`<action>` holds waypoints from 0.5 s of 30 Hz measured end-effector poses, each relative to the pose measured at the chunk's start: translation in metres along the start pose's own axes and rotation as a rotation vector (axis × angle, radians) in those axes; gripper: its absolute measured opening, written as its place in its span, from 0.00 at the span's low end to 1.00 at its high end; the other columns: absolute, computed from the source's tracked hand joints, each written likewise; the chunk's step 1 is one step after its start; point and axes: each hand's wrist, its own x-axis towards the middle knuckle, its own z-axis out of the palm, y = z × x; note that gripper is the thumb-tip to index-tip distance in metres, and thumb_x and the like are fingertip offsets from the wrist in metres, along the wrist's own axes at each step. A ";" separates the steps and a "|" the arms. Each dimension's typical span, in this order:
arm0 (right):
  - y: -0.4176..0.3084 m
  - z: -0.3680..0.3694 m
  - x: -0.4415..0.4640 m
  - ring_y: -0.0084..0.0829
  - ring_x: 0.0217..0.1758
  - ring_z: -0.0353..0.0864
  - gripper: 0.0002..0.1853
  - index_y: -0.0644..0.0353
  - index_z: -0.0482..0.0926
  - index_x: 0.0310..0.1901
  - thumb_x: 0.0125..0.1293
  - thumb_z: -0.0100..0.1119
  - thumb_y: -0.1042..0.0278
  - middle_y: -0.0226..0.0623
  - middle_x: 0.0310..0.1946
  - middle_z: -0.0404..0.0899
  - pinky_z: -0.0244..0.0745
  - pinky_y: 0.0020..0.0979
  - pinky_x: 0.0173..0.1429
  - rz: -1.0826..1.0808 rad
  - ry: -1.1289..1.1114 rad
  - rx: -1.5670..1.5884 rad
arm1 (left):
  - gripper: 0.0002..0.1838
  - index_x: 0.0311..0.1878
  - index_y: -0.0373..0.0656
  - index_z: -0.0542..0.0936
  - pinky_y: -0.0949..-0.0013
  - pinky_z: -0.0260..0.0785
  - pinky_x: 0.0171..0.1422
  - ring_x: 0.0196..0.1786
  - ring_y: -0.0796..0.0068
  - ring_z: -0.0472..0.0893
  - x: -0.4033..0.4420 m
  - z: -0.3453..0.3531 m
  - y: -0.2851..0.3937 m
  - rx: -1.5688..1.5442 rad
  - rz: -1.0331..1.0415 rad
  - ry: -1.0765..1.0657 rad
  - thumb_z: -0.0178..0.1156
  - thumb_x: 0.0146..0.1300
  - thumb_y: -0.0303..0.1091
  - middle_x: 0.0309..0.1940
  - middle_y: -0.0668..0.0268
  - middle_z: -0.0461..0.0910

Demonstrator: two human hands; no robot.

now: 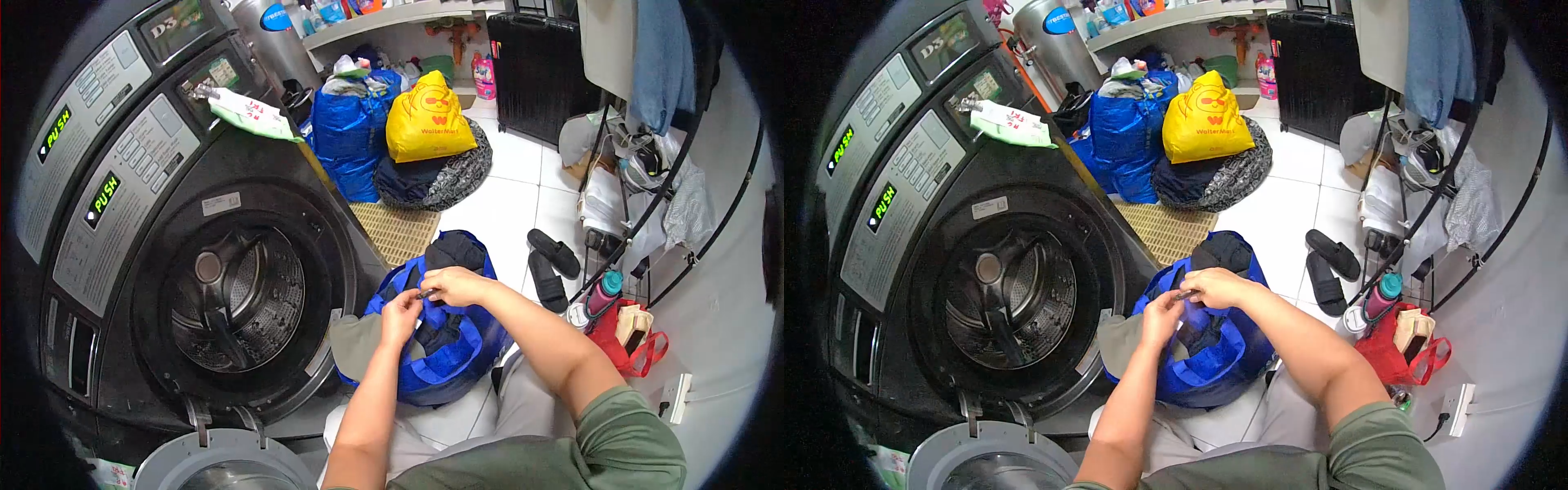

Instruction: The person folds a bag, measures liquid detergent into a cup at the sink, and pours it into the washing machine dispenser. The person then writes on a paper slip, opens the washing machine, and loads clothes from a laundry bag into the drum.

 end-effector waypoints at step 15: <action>-0.017 0.000 -0.001 0.47 0.46 0.82 0.12 0.59 0.81 0.42 0.58 0.70 0.66 0.42 0.38 0.80 0.75 0.45 0.49 0.009 -0.080 -0.013 | 0.09 0.44 0.33 0.85 0.71 0.74 0.31 0.28 0.76 0.81 0.019 -0.004 -0.018 -0.153 -0.273 0.033 0.64 0.64 0.28 0.28 0.65 0.84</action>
